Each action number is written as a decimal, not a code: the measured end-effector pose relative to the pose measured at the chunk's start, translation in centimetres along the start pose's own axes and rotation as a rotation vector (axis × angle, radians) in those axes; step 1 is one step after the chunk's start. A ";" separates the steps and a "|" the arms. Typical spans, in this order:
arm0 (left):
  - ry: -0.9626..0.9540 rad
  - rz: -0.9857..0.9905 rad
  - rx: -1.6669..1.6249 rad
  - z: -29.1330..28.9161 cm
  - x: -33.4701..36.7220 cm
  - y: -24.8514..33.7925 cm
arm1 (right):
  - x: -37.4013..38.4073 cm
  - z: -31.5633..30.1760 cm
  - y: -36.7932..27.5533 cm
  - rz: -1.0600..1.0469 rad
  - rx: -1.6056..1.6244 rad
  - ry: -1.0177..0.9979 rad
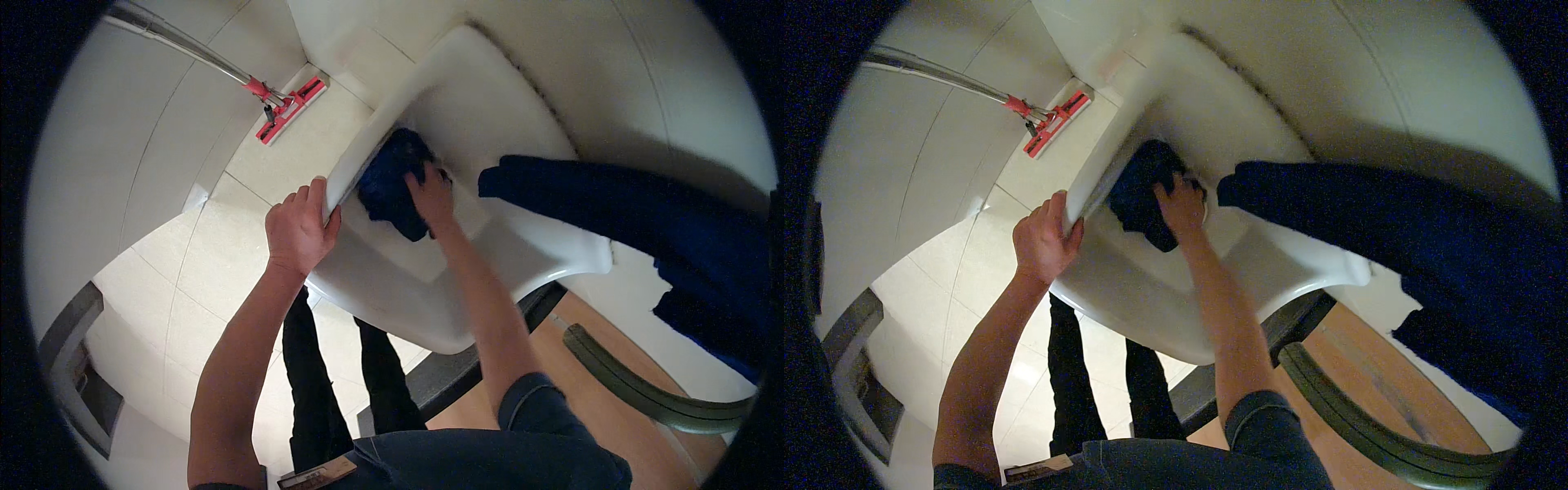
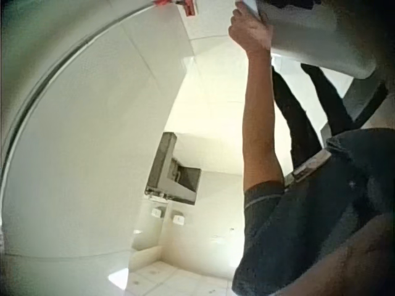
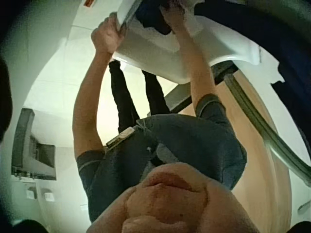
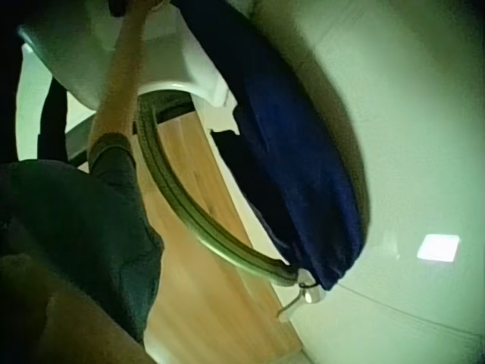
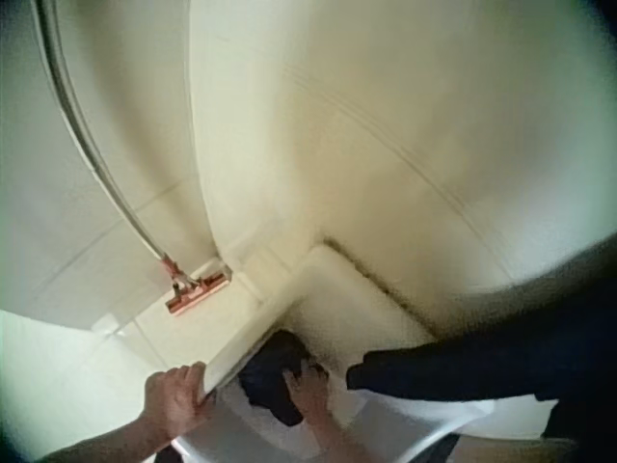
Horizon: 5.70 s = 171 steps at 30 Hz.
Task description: The person hand-washes a dark garment in a white sink. They repeatedly submerge, scrub, and wring the item, then rinse it using a handheld shower hose. The garment remains in the sink at the end of the clip.
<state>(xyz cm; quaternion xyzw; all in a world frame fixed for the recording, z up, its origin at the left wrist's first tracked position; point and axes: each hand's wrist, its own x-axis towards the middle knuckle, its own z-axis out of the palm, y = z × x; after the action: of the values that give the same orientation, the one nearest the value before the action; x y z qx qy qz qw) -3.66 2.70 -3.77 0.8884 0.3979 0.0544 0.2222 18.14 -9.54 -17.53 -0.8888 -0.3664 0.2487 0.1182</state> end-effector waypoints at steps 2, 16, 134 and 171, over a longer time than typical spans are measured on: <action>-0.021 -0.028 0.044 -0.4 -1.0 -1.2 | -6.3 1.5 -2.3 -0.116 -0.238 0.037; -0.009 -0.052 0.132 0.0 -1.2 -1.4 | -15.6 -4.1 0.3 -0.115 -0.127 -0.458; -0.061 -1.425 -2.413 14.0 -9.5 17.0 | -13.5 -9.5 -0.9 0.278 0.404 0.031; -0.062 -0.989 -1.956 -0.2 -9.8 9.7 | -18.6 -23.0 10.7 0.082 0.081 -0.291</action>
<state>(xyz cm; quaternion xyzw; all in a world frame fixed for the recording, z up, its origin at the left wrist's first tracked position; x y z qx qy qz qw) -3.68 -10.08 1.47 0.0713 0.4894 0.2291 0.8384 25.34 -30.87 4.38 -0.8521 -0.3327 0.3940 0.0891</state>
